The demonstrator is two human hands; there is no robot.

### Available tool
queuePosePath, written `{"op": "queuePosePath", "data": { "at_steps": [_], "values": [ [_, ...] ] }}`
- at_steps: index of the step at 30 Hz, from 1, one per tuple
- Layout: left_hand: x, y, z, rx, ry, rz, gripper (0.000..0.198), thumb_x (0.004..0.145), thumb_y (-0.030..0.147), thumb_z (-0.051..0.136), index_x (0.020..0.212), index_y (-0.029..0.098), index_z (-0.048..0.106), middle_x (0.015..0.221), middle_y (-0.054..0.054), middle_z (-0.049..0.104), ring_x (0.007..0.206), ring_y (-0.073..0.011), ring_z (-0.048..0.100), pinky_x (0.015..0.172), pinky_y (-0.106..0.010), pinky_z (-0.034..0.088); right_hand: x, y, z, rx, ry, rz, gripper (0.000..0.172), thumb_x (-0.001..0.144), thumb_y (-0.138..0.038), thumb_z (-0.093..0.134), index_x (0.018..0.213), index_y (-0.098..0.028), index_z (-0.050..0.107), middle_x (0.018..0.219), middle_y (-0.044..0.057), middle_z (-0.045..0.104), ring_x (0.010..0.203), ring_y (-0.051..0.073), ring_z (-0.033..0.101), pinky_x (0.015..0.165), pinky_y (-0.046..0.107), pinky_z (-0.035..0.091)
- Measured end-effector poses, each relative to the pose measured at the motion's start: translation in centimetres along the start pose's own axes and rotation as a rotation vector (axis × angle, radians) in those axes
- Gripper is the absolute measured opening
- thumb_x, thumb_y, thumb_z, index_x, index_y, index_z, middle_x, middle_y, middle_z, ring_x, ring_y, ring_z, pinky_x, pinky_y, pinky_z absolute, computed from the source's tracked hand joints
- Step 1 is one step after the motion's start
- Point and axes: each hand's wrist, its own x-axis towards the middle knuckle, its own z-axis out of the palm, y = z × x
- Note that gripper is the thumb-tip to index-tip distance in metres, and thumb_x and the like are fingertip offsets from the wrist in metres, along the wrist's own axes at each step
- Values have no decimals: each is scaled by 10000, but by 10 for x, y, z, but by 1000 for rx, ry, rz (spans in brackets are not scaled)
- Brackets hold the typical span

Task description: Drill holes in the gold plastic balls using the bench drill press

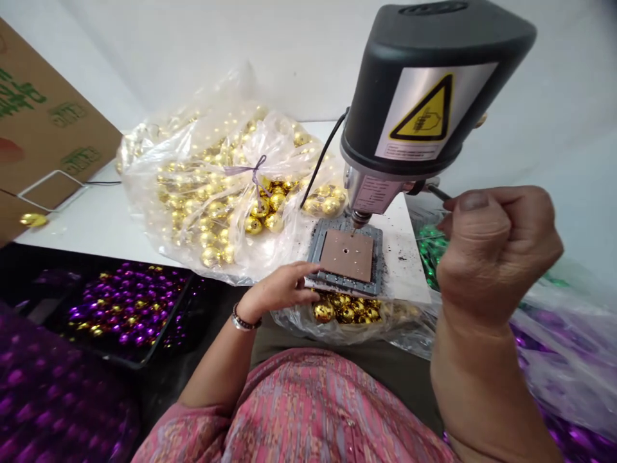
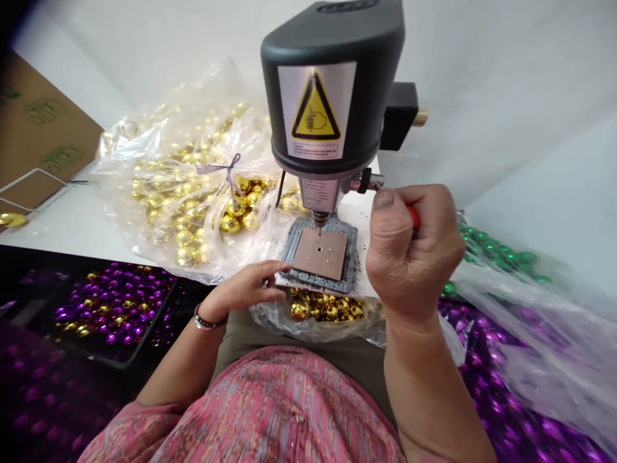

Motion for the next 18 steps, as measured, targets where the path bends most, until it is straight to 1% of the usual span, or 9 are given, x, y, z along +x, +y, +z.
{"op": "queuePosePath", "data": {
  "at_steps": [2,4,5,6,7,9,11,14,18],
  "values": [
    [9,-10,-14,10,232,-136,426,859,321,651,1259,173,667,1060,-85,730,750,-152,649,759,-297,542,0,1,-1,3,5,4,411,908,-540,506,759,-170,607,654,-21,546,599,70,519,649,279,397],
    [24,-22,-29,83,521,-301,351,900,265,574,1213,148,682,1083,-107,733,827,-182,675,819,-313,539,-1,1,-1,4,5,3,407,905,-538,513,759,-171,612,658,-19,553,609,71,525,643,275,399],
    [32,-28,-37,140,631,-382,343,909,225,536,1208,133,677,1108,-126,730,885,-205,687,856,-328,535,-1,1,0,5,6,-4,403,905,-533,514,759,-171,615,657,-19,554,614,69,527,642,271,401],
    [40,-33,-43,204,694,-450,346,912,193,505,1206,118,672,1129,-148,726,952,-234,690,896,-348,525,-2,1,0,7,7,-14,396,905,-526,518,759,-173,619,654,-22,554,617,66,527,641,265,403],
    [47,-38,-48,265,716,-504,347,913,177,487,1199,104,670,1142,-170,722,1014,-266,686,930,-372,514,-2,1,0,8,6,-24,385,905,-517,523,761,-174,623,654,-24,555,619,61,528,640,258,406],
    [57,-46,-54,351,676,-573,345,913,203,497,1194,92,664,1155,-206,715,1093,-325,667,963,-419,496,-3,1,-1,14,2,-31,358,904,-497,536,774,-178,632,655,-31,562,617,51,527,635,242,410],
    [64,-52,-53,371,639,-605,384,904,265,547,1237,95,635,1178,-224,705,1120,-359,657,963,-446,493,-4,1,-1,24,1,-23,350,904,-493,543,776,-180,633,643,-39,559,597,40,515,616,227,406],
    [70,-61,-47,294,665,-617,527,858,311,643,1342,123,547,1199,-209,698,1125,-348,661,955,-434,501,-4,2,-1,39,4,-19,367,904,-509,542,763,-180,626,617,-48,543,573,32,500,598,217,402],
    [77,-69,-40,112,725,-599,630,767,287,743,1328,129,505,1145,-176,699,1069,-304,676,927,-397,521,-6,2,-1,24,4,-26,356,912,-499,533,785,-180,630,646,-46,564,593,31,514,606,211,410]
  ]
}}
